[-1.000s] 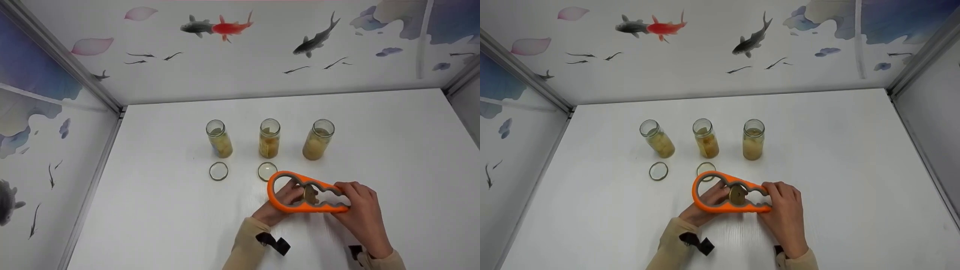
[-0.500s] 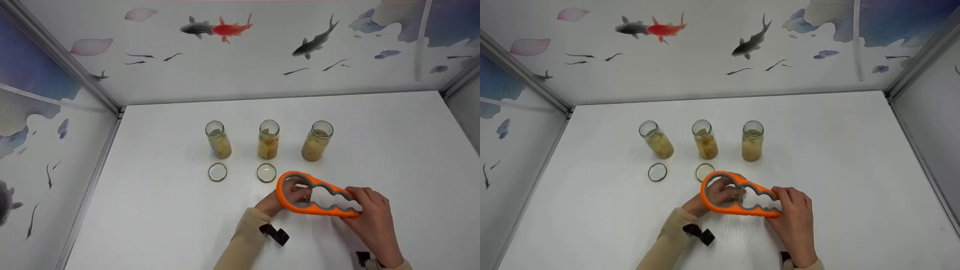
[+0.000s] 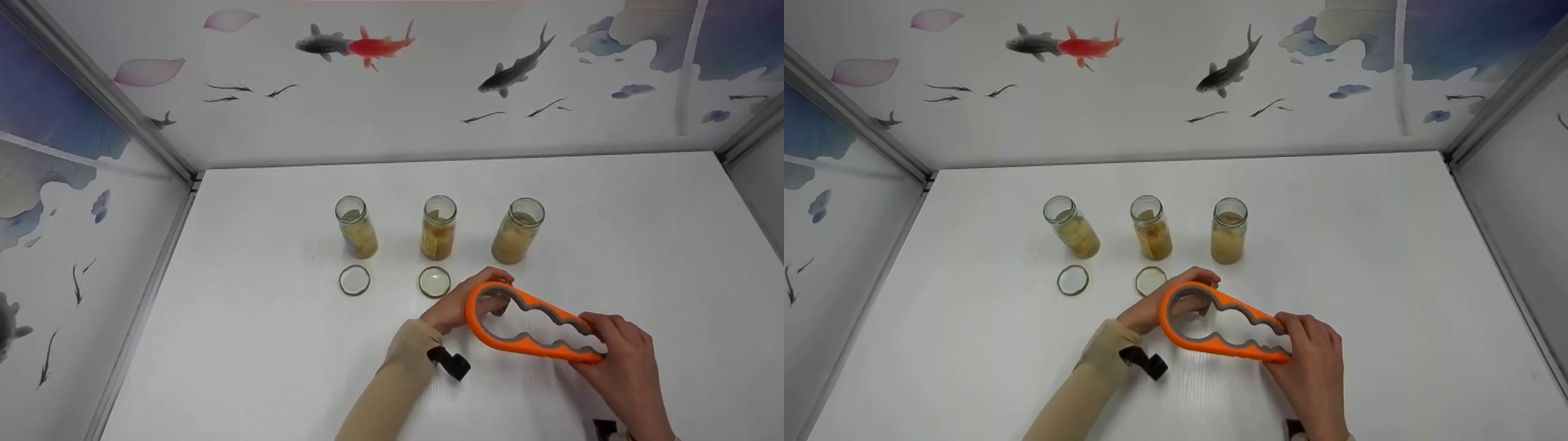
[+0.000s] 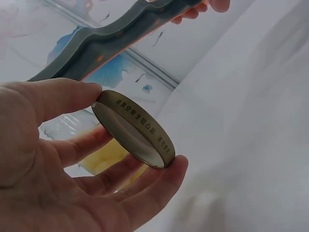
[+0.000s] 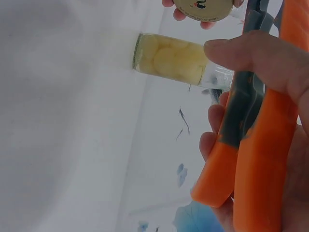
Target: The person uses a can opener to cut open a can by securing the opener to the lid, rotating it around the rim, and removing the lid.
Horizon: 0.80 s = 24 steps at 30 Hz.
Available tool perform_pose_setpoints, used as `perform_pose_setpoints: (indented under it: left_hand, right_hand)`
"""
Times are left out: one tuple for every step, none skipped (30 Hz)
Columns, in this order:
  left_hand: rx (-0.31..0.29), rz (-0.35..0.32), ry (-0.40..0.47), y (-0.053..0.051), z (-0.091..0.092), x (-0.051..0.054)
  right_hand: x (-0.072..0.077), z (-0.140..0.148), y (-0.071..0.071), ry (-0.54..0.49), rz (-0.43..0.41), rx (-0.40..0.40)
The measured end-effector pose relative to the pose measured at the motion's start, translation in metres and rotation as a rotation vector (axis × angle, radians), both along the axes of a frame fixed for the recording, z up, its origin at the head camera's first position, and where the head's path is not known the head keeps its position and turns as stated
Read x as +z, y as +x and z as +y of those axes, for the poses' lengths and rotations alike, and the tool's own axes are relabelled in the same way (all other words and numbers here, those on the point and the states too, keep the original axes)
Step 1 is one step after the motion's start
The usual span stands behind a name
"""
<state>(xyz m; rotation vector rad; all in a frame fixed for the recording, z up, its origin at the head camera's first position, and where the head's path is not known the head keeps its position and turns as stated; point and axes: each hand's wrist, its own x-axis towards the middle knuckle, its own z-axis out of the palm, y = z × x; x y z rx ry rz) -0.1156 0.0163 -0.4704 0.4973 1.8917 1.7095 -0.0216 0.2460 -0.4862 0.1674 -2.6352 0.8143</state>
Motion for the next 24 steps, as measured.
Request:
perform_pose_setpoints:
  left_hand:
    - [0.003,0.02,-0.02,-0.005,0.002,-0.014]
    - [-0.017,0.042,-0.021,-0.009,0.002,-0.023]
    - [-0.041,0.067,-0.012,-0.013,0.0,-0.028]
    - [-0.06,0.084,-0.002,-0.015,-0.001,-0.031]
    - [-0.075,0.098,-0.008,-0.017,-0.002,-0.032]
    - [-0.076,0.109,-0.027,-0.019,-0.001,-0.031]
    - [-0.08,0.113,-0.037,-0.022,0.0,-0.031]
    - [-0.081,0.128,-0.063,-0.024,0.0,-0.031]
    - [-0.081,0.15,-0.096,-0.026,0.002,-0.03]
    - [-0.081,0.165,-0.132,-0.029,0.004,-0.03]
    - [-0.081,0.179,-0.176,-0.031,0.006,-0.03]
    - [-0.081,0.189,-0.21,-0.032,0.007,-0.029]
    - [-0.08,0.191,-0.236,-0.034,0.009,-0.028]
    - [-0.077,0.188,-0.257,-0.035,0.011,-0.027]
    - [-0.072,0.178,-0.271,-0.036,0.013,-0.027]
    - [-0.067,0.171,-0.288,-0.037,0.015,-0.026]
    - [-0.067,0.177,-0.306,-0.038,0.016,-0.026]
    - [-0.07,0.189,-0.325,-0.039,0.018,-0.026]
    - [-0.075,0.211,-0.349,-0.04,0.02,-0.026]
    - [-0.083,0.241,-0.377,-0.041,0.022,-0.027]
    - [-0.093,0.276,-0.409,-0.042,0.023,-0.027]
    - [-0.101,0.311,-0.444,-0.042,0.025,-0.027]
    - [-0.107,0.343,-0.48,-0.043,0.027,-0.027]
    - [-0.112,0.367,-0.512,-0.043,0.028,-0.027]
  right_hand:
    - [-0.001,0.001,0.0,0.002,-0.003,-0.003]
    - [-0.001,0.002,0.001,0.004,-0.003,-0.006]
    - [-0.001,0.002,0.001,0.005,-0.009,-0.011]
    - [-0.001,0.004,0.002,0.004,-0.012,-0.016]
    - [-0.001,0.005,0.003,0.004,-0.014,-0.019]
    - [-0.001,0.006,0.004,0.004,-0.02,-0.025]
    - [0.0,0.007,0.004,0.004,-0.027,-0.031]
    - [0.0,0.007,0.005,0.005,-0.033,-0.036]
    - [0.001,0.008,0.006,0.006,-0.044,-0.042]
    - [0.001,0.009,0.007,0.008,-0.047,-0.047]
    - [0.002,0.01,0.007,0.008,-0.054,-0.053]
    - [0.002,0.01,0.008,0.011,-0.062,-0.06]
    - [0.003,0.011,0.008,0.014,-0.065,-0.064]
    - [0.003,0.012,0.009,0.013,-0.066,-0.066]
    - [0.003,0.012,0.009,0.013,-0.066,-0.069]
    - [0.003,0.013,0.009,0.014,-0.064,-0.072]
    - [0.003,0.014,0.01,0.014,-0.061,-0.073]
    - [0.003,0.014,0.01,0.016,-0.059,-0.075]
    - [0.003,0.015,0.01,0.014,-0.055,-0.075]
    - [0.003,0.015,0.01,0.012,-0.051,-0.077]
    - [0.003,0.016,0.011,0.009,-0.047,-0.078]
    - [0.003,0.016,0.011,0.011,-0.047,-0.081]
    - [0.003,0.016,0.011,0.011,-0.047,-0.084]
    - [0.003,0.016,0.012,0.014,-0.05,-0.088]
